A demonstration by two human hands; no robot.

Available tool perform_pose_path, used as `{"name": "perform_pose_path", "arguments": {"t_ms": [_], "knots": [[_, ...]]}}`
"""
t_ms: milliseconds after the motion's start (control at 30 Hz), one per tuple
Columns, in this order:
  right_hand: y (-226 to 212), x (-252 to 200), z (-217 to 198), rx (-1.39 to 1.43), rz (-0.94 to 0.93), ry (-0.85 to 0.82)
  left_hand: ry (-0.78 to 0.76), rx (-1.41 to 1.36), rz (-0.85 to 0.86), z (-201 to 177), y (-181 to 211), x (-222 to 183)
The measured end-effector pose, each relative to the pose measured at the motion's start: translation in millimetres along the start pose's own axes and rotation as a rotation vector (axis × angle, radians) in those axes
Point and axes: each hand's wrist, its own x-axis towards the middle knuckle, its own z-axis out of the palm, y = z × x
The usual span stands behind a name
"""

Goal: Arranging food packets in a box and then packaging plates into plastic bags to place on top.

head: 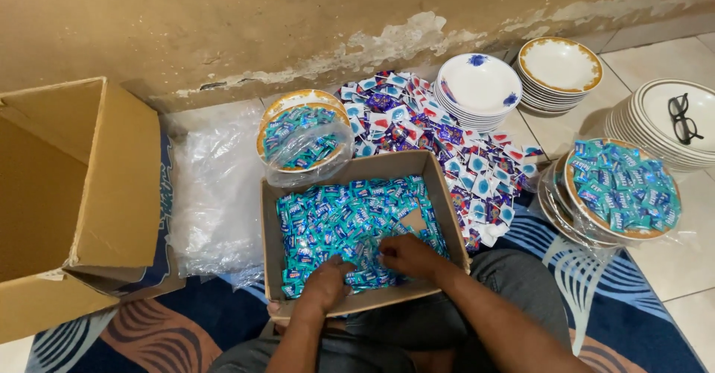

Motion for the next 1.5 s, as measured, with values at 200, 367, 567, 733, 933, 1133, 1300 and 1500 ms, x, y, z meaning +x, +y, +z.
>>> {"name": "perform_pose_path", "arguments": {"t_ms": [200, 367, 567, 733, 933, 1133, 1300, 1500], "knots": [[-4.0, 1.2, -11.5, 0.432, 0.158, 0.245, 0.066, -0.199, -0.012, 16.2, -19.9, 12.3], [2.5, 8.3, -16.4, 0.797, 0.319, 0.263, 0.202, -0.587, -0.117, -14.8, -8.6, -1.4], [7.2, 3.0, -9.2, 0.068, 0.255, 0.081, 0.544, -1.6, -0.06, -18.1, -41.8, 16.1], [-13.9, -0.8, -1.1, -0.419, 0.204, -0.207, 0.593, -2.085, 0.132, -29.6, -51.4, 5.1], [11.2, 8.0, -3.1, -0.124, 0.177, -0.02, 0.636, -2.113, 0.064, -17.0, -68.0, 24.5], [21.7, 11.6, -5.4, 0.854, 0.283, 0.31, 0.449, -0.381, -0.274, 22.6, -73.9, 39.9], [45.7, 22.3, -6.4, 1.28, 0.288, 0.276, 0.023, 0.031, -0.2, 26.9, -54.6, 33.4], [50.2, 21.6, -16.9, 1.419, 0.349, 0.329, 0.205, -0.167, -0.092, -7.0, -30.1, 2.1]]}}
